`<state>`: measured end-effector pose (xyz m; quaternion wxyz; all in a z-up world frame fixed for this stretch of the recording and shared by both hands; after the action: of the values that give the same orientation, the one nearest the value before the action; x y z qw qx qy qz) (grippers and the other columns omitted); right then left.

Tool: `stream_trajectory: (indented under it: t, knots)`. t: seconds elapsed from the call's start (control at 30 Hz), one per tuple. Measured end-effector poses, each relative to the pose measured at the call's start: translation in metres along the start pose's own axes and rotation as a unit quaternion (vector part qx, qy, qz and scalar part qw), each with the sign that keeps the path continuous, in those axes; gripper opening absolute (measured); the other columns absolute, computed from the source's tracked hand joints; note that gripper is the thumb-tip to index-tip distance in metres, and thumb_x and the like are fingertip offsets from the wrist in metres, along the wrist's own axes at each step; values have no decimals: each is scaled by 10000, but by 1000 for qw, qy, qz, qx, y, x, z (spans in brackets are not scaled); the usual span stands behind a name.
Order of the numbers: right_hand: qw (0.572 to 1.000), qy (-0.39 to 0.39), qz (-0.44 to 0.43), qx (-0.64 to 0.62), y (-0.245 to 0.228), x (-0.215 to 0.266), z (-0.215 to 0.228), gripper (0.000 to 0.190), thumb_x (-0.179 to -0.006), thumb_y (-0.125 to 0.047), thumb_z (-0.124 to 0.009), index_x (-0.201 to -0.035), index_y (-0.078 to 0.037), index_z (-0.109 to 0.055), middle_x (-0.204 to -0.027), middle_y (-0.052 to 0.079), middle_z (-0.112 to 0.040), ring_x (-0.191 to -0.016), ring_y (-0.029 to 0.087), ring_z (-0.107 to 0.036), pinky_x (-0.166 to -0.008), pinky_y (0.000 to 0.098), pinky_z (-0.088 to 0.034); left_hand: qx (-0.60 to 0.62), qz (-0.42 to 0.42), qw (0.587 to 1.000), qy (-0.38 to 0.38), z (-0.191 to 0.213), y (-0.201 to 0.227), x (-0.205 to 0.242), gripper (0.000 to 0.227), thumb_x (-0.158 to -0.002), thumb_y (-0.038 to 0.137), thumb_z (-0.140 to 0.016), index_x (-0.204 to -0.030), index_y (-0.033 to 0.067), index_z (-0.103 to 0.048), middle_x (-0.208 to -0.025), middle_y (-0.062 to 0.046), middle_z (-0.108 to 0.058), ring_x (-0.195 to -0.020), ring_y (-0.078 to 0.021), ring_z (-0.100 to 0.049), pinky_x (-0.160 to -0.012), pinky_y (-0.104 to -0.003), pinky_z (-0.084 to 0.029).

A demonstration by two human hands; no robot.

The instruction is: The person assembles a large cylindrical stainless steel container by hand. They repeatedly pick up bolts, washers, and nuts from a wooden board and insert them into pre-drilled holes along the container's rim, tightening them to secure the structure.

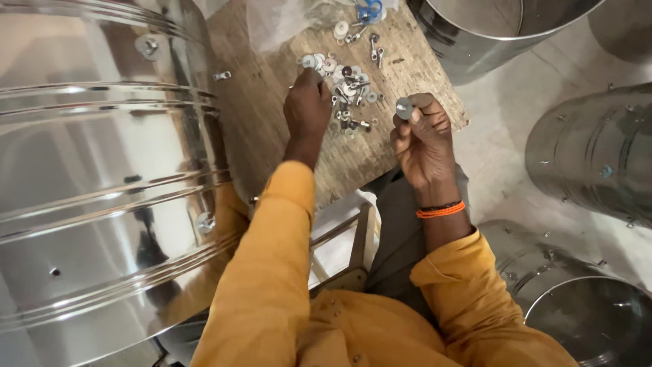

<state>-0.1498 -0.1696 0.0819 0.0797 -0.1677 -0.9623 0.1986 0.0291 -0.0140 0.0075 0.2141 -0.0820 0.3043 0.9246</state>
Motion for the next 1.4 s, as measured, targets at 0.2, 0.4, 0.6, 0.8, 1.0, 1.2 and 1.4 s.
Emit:
stream_trajectory:
  t: [0.2, 0.4, 0.6, 0.8, 1.0, 1.2, 1.4]
  knots:
    - [1000, -6, -13, 25, 3, -3, 1, 145, -1028, -69, -707, -1153, -22, -651, -983, 52, -676, -845, 108, -636, -692, 233, -568, 210, 28, 974, -84, 57, 83, 109, 195, -930, 90, -645, -1117, 69, -697, -1054, -176, -700, -920, -343, -706, -818, -416, -569]
    - [998, -29, -41, 46, 14, 3, 11, 162, -1031, -84, -701, -1179, -29, -663, -1002, 52, -688, -850, 108, -647, -708, 233, -576, 255, 15, 931, -262, 129, 68, 220, 174, -964, 190, -688, -1069, 57, -728, -990, -146, -750, -914, -304, -731, -795, -391, -568]
    - [987, -70, -142, 16, 48, 23, -3, 122, -1028, -89, -695, -1142, -51, -675, -973, 87, -707, -836, 147, -696, -707, 255, -610, 453, 295, 828, -151, 209, -5, 304, 158, -917, 78, -717, -1058, 6, -721, -856, -89, -745, -741, -157, -712, -672, -315, -585]
    - [956, -167, -168, 174, 103, 45, -110, 180, -984, -21, -683, -1162, -5, -692, -991, 111, -741, -820, 170, -730, -713, 288, -620, 532, 289, 787, 115, 291, -53, 294, 25, -955, -28, -698, -940, -46, -706, -860, -110, -753, -735, -165, -678, -706, -306, -573]
    - [867, -284, -82, 401, 141, 56, -236, 158, -993, -32, -693, -1138, 27, -711, -927, 80, -740, -778, 117, -716, -712, 266, -620, 389, 189, 880, 198, 339, -59, 224, 172, -877, -22, -669, -1037, -47, -727, -928, -114, -764, -852, -190, -686, -737, -320, -548]
    - [795, -313, -13, 519, 155, 51, -291, 159, -993, -9, -675, -1141, 35, -713, -931, 67, -742, -785, 82, -707, -719, 239, -620, 281, 85, 920, 259, 301, -101, 189, 149, -910, 52, -701, -1046, -10, -692, -964, -141, -719, -907, -294, -701, -775, -409, -549]
    - [717, -361, 32, 596, 158, 50, -316, 161, -982, 27, -672, -1139, 21, -706, -962, 50, -735, -797, 74, -699, -715, 239, -590, 218, 21, 922, 320, 275, -114, 183, 128, -860, 112, -733, -943, 26, -688, -884, -158, -685, -836, -332, -677, -741, -443, -546]
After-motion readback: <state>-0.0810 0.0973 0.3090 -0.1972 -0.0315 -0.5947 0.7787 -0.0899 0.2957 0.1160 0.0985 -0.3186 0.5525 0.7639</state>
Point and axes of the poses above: each hand's wrist, its own x-axis away from the middle knuckle, its own z-axis out of the back of the hand, y = z × x, the point moved 1 cm from there along -x, towards the middle knuckle
